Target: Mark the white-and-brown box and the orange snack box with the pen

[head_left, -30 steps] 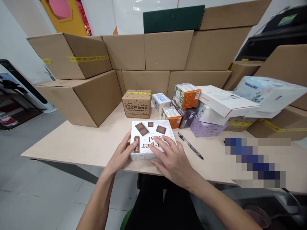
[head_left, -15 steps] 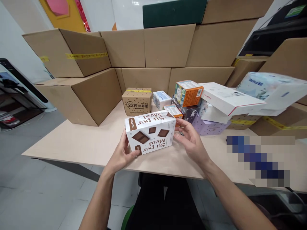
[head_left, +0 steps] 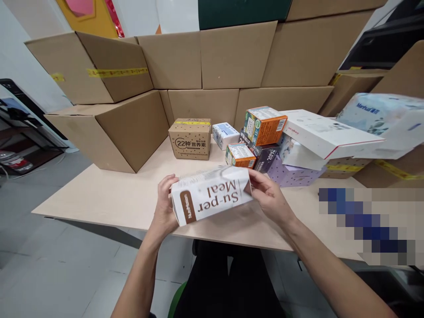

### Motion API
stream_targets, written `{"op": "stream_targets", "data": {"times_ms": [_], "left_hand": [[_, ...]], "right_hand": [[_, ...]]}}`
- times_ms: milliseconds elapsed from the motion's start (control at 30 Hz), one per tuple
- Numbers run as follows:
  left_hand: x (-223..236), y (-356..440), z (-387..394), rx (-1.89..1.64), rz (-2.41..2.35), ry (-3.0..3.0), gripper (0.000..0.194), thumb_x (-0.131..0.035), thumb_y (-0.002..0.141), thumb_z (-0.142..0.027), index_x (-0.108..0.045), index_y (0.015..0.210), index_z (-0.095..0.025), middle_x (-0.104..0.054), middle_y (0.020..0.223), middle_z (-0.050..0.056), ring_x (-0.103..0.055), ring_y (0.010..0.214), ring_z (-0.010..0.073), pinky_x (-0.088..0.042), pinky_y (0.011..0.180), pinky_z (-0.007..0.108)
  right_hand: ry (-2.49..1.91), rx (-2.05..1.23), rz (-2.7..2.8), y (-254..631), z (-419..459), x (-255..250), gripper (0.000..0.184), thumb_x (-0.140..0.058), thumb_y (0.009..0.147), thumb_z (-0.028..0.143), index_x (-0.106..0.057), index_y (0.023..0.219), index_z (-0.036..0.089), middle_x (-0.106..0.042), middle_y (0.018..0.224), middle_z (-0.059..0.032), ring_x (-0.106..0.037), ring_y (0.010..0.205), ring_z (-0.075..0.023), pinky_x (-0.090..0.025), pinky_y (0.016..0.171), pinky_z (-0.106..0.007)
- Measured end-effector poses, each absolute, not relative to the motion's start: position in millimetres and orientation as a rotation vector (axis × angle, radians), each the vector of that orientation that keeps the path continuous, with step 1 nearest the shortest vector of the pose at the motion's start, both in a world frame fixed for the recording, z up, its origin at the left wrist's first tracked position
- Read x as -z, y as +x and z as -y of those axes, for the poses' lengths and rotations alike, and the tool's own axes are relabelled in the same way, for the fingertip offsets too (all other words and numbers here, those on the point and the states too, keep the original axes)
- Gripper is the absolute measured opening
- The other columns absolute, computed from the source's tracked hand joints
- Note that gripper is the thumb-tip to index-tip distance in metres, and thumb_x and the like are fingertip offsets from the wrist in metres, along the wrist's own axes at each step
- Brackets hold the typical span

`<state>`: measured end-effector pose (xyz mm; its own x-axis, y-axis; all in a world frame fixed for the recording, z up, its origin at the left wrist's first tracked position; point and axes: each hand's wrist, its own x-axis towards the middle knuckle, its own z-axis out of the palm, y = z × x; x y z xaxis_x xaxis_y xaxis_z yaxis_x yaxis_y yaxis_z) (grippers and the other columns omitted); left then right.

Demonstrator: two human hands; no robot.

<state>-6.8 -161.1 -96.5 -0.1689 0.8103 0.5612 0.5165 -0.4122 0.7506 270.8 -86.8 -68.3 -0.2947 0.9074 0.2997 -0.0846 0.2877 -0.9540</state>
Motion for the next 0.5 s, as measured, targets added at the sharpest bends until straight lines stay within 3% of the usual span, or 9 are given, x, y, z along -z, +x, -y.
{"op": "stream_targets", "data": {"times_ms": [67, 133, 267, 400, 500], "left_hand": [[95.3, -6.3, 161.5, -1.673, -1.633, 1.969, 0.086, -0.091, 0.059, -0.031, -0.05, 0.134, -0.032, -0.04, 0.141, 0.011, -0.038, 0.141, 0.0394, -0.048, 0.108, 0.056], [96.2, -7.1, 162.8, -1.66, -1.68, 2.003, 0.083, -0.089, 0.063, -0.029, -0.051, 0.136, -0.033, -0.038, 0.141, 0.011, -0.038, 0.141, 0.0388, -0.05, 0.106, 0.055], [101.4, -11.2, 168.2, -1.599, -1.633, 1.985, 0.063, -0.076, 0.08, -0.025, -0.054, 0.138, -0.034, -0.046, 0.137, 0.01, -0.048, 0.134, 0.032, -0.057, 0.097, 0.046], [105.9, -12.8, 175.0, -1.502, -1.625, 1.94, 0.034, -0.062, 0.093, -0.025, -0.068, 0.125, -0.033, -0.056, 0.135, 0.008, -0.052, 0.134, 0.0283, -0.058, 0.094, 0.041], [106.3, -11.9, 177.8, -1.539, -1.654, 1.715, 0.032, -0.055, 0.097, -0.034, -0.068, 0.127, -0.029, -0.061, 0.136, 0.008, -0.059, 0.128, 0.0269, -0.057, 0.097, 0.042]], "right_hand": [[-0.797, -1.246, 1.516, 271.1, 89.5, 68.8, 0.046, -0.057, 0.078, 0.017, -0.069, 0.121, 0.024, -0.072, 0.126, -0.007, -0.067, 0.118, -0.0245, -0.059, 0.095, -0.043], [-0.819, -1.245, 1.51, 272.0, 91.1, 68.6, 0.041, -0.057, 0.077, 0.017, -0.072, 0.115, 0.025, -0.075, 0.121, -0.0061, -0.07, 0.112, -0.024, -0.061, 0.091, -0.043], [-0.88, -1.205, 1.508, 274.5, 91.5, 68.6, 0.032, -0.058, 0.076, 0.016, -0.075, 0.102, 0.023, -0.077, 0.111, -0.0052, -0.072, 0.105, -0.0228, -0.06, 0.091, -0.042], [-0.941, -1.181, 1.511, 273.4, 91.1, 71.4, 0.027, -0.055, 0.075, 0.015, -0.074, 0.094, 0.02, -0.078, 0.103, -0.0062, -0.073, 0.097, -0.0214, -0.059, 0.091, -0.041], [-0.937, -1.168, 1.513, 270.6, 90.6, 75.0, 0.024, -0.056, 0.078, 0.017, -0.071, 0.097, 0.02, -0.077, 0.103, -0.0067, -0.072, 0.095, -0.0205, -0.058, 0.088, -0.039]]}}
